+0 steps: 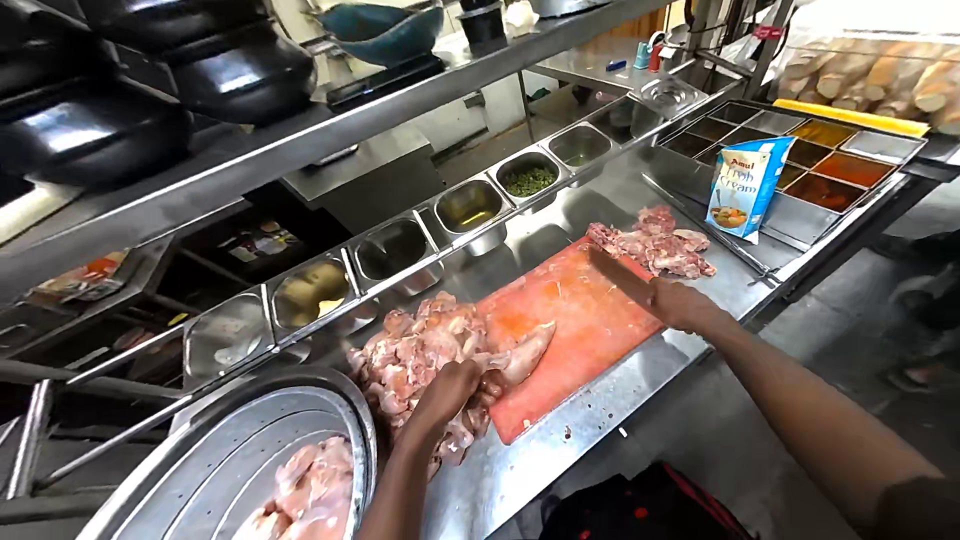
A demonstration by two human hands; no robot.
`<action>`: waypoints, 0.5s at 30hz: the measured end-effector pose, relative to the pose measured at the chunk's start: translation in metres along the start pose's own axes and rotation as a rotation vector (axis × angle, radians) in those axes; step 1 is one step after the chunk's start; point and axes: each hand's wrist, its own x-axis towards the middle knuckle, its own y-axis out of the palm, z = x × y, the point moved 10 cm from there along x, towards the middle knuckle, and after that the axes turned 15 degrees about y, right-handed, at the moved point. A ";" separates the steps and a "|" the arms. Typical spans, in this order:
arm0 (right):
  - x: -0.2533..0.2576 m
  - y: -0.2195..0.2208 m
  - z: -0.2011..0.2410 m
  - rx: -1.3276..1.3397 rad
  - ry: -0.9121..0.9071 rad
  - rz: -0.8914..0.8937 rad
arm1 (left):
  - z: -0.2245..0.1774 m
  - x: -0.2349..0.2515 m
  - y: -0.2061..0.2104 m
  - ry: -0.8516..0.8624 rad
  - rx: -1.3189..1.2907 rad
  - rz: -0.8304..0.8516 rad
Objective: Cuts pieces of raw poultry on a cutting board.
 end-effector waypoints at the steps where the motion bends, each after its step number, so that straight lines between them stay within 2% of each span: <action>1: -0.007 -0.007 -0.002 0.036 0.020 -0.025 | -0.004 0.001 0.002 0.001 -0.024 0.008; 5: -0.047 -0.010 0.009 0.187 -0.083 -0.061 | 0.005 0.020 0.007 -0.070 -0.086 0.014; 9: -0.100 0.024 0.045 0.262 -0.209 -0.050 | 0.035 0.038 0.017 -0.200 -0.203 -0.021; 12: -0.124 0.064 0.077 0.169 -0.262 0.011 | 0.043 0.035 0.018 -0.245 -0.282 -0.044; 15: -0.131 0.097 0.093 -0.028 -0.222 0.083 | 0.044 0.028 0.019 -0.248 -0.307 -0.035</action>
